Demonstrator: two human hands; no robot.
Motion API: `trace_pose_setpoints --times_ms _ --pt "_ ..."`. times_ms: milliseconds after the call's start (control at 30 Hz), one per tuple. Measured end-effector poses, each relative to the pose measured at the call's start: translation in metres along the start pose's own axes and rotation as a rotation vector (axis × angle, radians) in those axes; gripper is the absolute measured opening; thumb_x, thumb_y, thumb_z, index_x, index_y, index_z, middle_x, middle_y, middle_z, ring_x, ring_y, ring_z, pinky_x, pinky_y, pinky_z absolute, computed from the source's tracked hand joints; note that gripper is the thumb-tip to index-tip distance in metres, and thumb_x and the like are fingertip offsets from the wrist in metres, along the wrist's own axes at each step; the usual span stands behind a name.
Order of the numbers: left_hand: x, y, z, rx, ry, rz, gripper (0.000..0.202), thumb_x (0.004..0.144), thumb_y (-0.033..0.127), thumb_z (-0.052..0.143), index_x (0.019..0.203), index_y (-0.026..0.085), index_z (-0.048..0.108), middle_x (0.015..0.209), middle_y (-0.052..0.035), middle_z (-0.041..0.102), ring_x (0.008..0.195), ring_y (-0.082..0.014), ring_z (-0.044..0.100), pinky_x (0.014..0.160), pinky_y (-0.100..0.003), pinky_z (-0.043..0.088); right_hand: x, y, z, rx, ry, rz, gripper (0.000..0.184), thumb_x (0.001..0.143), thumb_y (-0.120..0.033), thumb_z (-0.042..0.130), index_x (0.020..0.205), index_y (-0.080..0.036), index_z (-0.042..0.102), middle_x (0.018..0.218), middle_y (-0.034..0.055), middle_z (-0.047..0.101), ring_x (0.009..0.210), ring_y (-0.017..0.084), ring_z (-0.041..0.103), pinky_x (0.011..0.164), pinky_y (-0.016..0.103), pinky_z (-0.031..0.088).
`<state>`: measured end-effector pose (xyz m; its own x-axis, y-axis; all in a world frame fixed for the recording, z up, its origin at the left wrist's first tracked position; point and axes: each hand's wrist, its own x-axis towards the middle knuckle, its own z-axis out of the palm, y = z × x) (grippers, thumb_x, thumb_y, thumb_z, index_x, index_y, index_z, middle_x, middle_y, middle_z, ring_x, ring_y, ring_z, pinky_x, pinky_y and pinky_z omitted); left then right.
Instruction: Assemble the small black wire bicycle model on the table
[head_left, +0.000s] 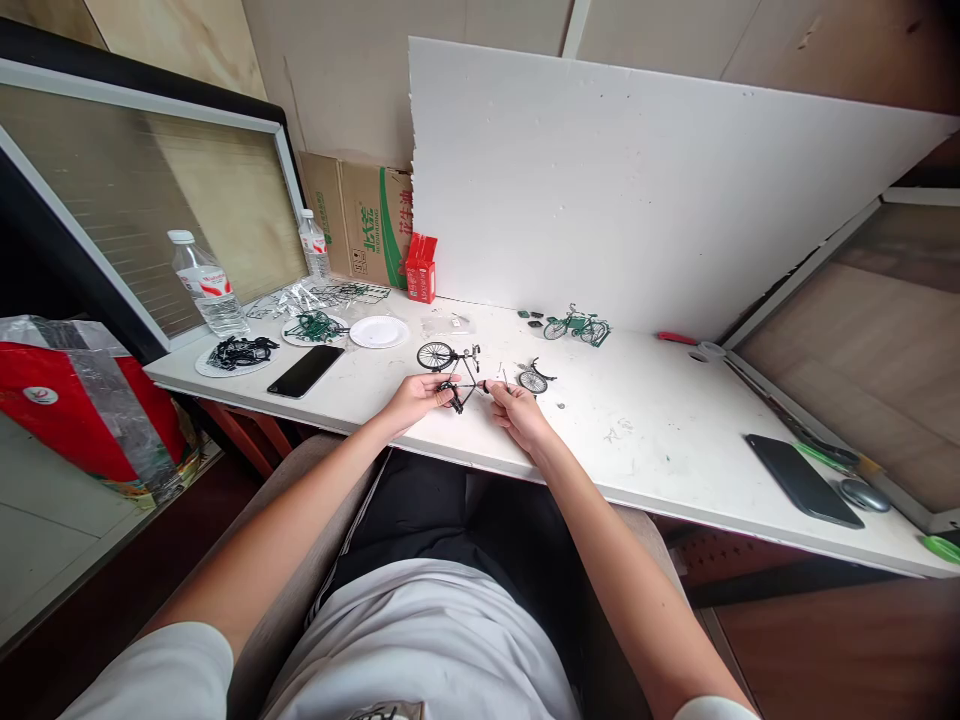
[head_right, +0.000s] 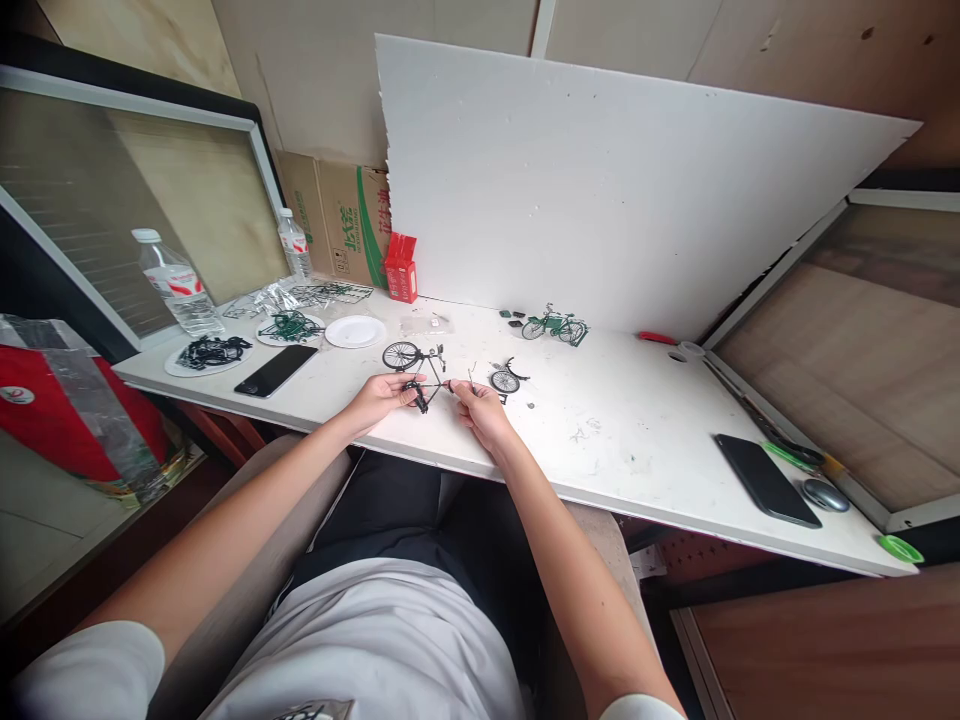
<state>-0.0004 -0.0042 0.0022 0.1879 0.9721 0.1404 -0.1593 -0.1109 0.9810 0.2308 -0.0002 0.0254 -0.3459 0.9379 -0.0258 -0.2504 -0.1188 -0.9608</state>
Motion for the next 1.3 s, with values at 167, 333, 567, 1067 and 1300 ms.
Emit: trace_pose_setpoints --times_ms 167,333,567,1067,1300 --pt "0.0005 -0.0009 0.0002 -0.024 -0.005 -0.017 0.071 0.069 0.042 0.095 0.128 0.009 0.073 0.114 -0.0159 0.079 0.102 -0.0264 0.075 0.1 -0.046 0.058 -0.0011 -0.0008 0.0013 -0.021 0.002 -0.001 0.043 0.077 -0.052 0.086 0.098 -0.016 0.074 0.067 -0.0078 0.024 0.058 0.008 0.018 0.046 0.023 0.016" --pt "0.0007 -0.002 -0.0001 -0.026 0.004 -0.009 0.069 0.068 0.042 0.095 0.126 0.01 0.074 0.116 -0.016 0.078 0.101 -0.0266 0.075 0.1 -0.047 0.058 -0.0017 -0.0006 0.002 -0.037 -0.003 -0.004 0.042 0.076 -0.052 0.086 0.096 -0.017 0.074 0.066 -0.0075 0.029 0.057 0.008 0.019 0.047 0.024 0.016" --pt "0.001 -0.0026 -0.0006 0.023 0.001 0.006 0.069 0.07 0.043 0.094 0.128 0.011 0.073 0.116 -0.0162 0.078 0.1 -0.0264 0.075 0.097 -0.045 0.058 -0.0018 -0.0014 0.0032 -0.045 0.006 -0.009 0.042 0.075 -0.053 0.086 0.092 -0.018 0.072 0.064 -0.0078 0.03 0.057 0.009 0.019 0.047 0.025 0.015" --pt "-0.0023 0.0015 0.0002 0.122 0.01 0.022 0.064 0.073 0.046 0.091 0.125 0.013 0.076 0.106 -0.0122 0.079 0.088 -0.0223 0.074 0.094 -0.042 0.059 -0.0026 -0.0024 0.0039 -0.026 0.019 -0.008 0.042 0.074 -0.053 0.086 0.089 -0.018 0.07 0.063 -0.0084 0.028 0.056 0.008 0.02 0.047 0.025 0.016" --pt "-0.0021 -0.0007 0.0 0.083 0.01 0.003 0.066 0.071 0.046 0.093 0.125 0.012 0.076 0.109 -0.0144 0.08 0.097 -0.0268 0.076 0.098 -0.044 0.058 -0.0026 0.0008 0.0007 -0.038 0.002 -0.021 0.042 0.076 -0.055 0.084 0.092 -0.019 0.07 0.063 -0.0085 0.027 0.055 0.009 0.02 0.047 0.026 0.016"
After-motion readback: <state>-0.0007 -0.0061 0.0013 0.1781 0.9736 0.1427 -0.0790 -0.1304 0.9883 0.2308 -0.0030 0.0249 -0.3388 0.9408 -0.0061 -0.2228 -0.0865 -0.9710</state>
